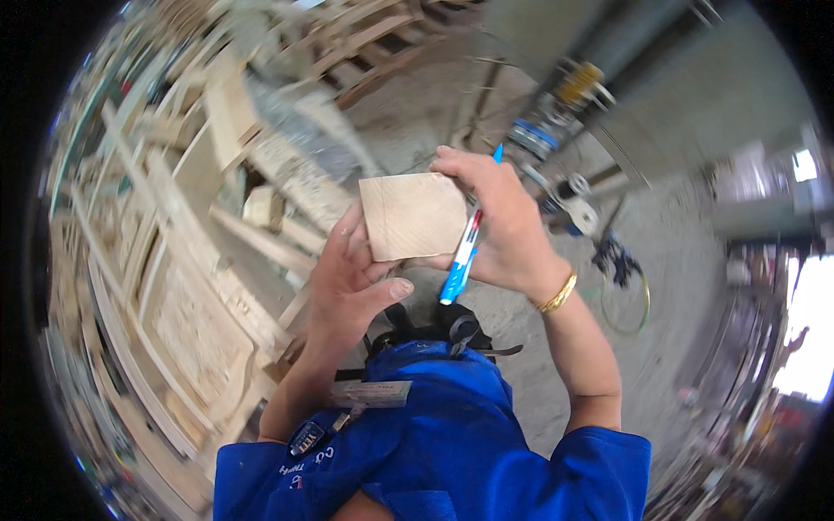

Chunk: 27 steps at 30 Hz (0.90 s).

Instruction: The person picks up small wooden blocks from a pile, aligns them against a larger curved wooden piece, and marks them with a blue marker. The person repeats this process for several blocks, placing marked pieces aside.

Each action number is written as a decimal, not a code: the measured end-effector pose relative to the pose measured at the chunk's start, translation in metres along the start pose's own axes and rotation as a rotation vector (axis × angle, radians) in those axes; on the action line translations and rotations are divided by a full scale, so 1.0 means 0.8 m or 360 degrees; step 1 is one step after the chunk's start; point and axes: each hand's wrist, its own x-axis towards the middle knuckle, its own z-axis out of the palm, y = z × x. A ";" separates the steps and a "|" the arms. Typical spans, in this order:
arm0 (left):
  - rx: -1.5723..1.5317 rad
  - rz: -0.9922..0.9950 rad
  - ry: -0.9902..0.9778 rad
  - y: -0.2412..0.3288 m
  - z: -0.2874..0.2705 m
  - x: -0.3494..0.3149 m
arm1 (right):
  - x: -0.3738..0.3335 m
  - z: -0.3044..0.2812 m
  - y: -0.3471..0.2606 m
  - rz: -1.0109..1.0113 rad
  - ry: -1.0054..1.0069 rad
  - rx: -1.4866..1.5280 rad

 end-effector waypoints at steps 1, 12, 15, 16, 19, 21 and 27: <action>-0.0034 -0.0057 -0.0084 -0.007 0.016 0.000 | -0.027 -0.007 -0.008 0.0056 0.0116 -0.0032; 0.0058 -0.0563 -0.1009 -0.198 0.299 -0.056 | -0.422 -0.175 -0.045 0.1014 0.1533 0.0801; 0.0104 -0.0693 -0.1322 -0.282 0.400 -0.084 | -0.539 -0.225 -0.038 0.1005 0.1686 0.0709; 0.0132 -0.0761 -0.1396 -0.308 0.434 -0.093 | -0.572 -0.243 -0.037 0.1063 0.1651 0.0531; 0.0115 -0.0708 -0.1715 -0.385 0.514 -0.104 | -0.646 -0.283 -0.028 0.1031 0.1816 0.0305; 0.0020 -0.0747 -0.1861 -0.430 0.563 -0.111 | -0.690 -0.320 -0.019 0.1119 0.1736 -0.0138; 0.0003 -0.1098 -0.1720 -0.560 0.709 -0.109 | -0.782 -0.439 0.062 0.1409 0.1819 -0.0209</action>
